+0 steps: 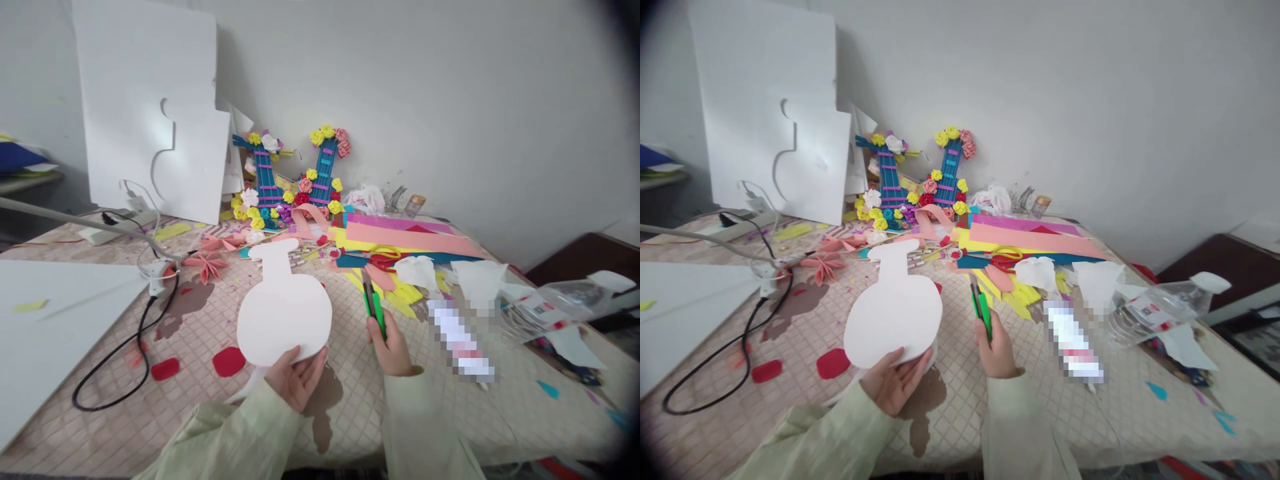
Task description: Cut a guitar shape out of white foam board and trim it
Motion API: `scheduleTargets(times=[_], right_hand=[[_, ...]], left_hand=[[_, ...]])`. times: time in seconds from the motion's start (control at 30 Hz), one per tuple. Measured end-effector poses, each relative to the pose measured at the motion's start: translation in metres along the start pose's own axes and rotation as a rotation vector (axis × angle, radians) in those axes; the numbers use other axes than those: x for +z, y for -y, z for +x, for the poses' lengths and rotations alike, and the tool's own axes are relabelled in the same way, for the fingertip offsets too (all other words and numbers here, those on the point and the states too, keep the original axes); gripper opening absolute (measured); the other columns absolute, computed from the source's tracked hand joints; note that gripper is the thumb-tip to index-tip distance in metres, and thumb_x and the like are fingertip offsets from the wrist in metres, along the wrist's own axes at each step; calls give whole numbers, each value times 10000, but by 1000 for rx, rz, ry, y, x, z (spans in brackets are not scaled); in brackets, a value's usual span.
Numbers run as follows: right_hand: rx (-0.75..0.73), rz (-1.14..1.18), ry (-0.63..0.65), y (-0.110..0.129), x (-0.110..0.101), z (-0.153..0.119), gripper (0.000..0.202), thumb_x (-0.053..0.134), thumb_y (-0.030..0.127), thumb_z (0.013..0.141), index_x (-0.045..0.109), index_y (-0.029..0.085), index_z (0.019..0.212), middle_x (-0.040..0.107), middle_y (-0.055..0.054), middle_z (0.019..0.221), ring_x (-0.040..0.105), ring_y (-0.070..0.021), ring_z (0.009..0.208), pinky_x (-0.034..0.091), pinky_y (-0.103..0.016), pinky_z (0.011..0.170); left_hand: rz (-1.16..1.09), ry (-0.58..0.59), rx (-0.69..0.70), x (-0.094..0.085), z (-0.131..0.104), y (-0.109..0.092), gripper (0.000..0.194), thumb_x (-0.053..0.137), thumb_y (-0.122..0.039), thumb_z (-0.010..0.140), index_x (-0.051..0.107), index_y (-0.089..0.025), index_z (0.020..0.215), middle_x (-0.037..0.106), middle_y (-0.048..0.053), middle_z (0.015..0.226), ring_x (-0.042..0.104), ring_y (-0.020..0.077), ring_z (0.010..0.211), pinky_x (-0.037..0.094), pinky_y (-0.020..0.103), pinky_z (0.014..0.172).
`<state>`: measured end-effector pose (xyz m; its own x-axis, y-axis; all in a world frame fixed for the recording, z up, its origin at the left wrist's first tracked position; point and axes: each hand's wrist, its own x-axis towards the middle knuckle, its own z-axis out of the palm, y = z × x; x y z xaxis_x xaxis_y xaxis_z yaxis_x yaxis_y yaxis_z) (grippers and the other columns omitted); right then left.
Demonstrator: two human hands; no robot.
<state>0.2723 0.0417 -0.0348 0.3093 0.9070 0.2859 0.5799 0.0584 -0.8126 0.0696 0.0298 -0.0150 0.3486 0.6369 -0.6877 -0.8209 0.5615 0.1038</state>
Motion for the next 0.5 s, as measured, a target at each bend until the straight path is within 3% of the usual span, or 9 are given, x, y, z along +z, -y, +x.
scheduleTargets(times=[0.13,0.27,0.4,0.5], right_hand=[[-60,46,-13,-15,2,-7,396,399,470,803,488,189,1068,584,-35,708,534,-178,582,447,-306,598],[-35,118,57,-27,5,-14,437,389,430,810,432,181,1166,598,-72,897,542,-160,594,472,-325,635],[-65,157,31,-30,9,-20,484,388,406,815,376,170,1238,565,-110,1042,575,-202,854,464,-351,773],[-84,187,-3,-29,10,-22,507,406,410,810,367,176,1259,553,-108,1074,563,-207,919,447,-365,834]], left_hand=[[0,6,-29,-3,2,2,571,494,-68,801,260,-37,1321,618,238,1042,602,301,949,569,317,675],[21,5,-34,-5,4,2,549,465,-56,822,250,-32,1326,669,198,908,628,286,892,571,308,662],[44,9,-2,-7,5,4,562,485,-25,805,255,26,1315,678,203,854,637,282,871,562,297,678],[87,10,48,-14,4,12,630,510,11,777,239,-41,1343,674,200,912,644,279,845,553,303,684]])
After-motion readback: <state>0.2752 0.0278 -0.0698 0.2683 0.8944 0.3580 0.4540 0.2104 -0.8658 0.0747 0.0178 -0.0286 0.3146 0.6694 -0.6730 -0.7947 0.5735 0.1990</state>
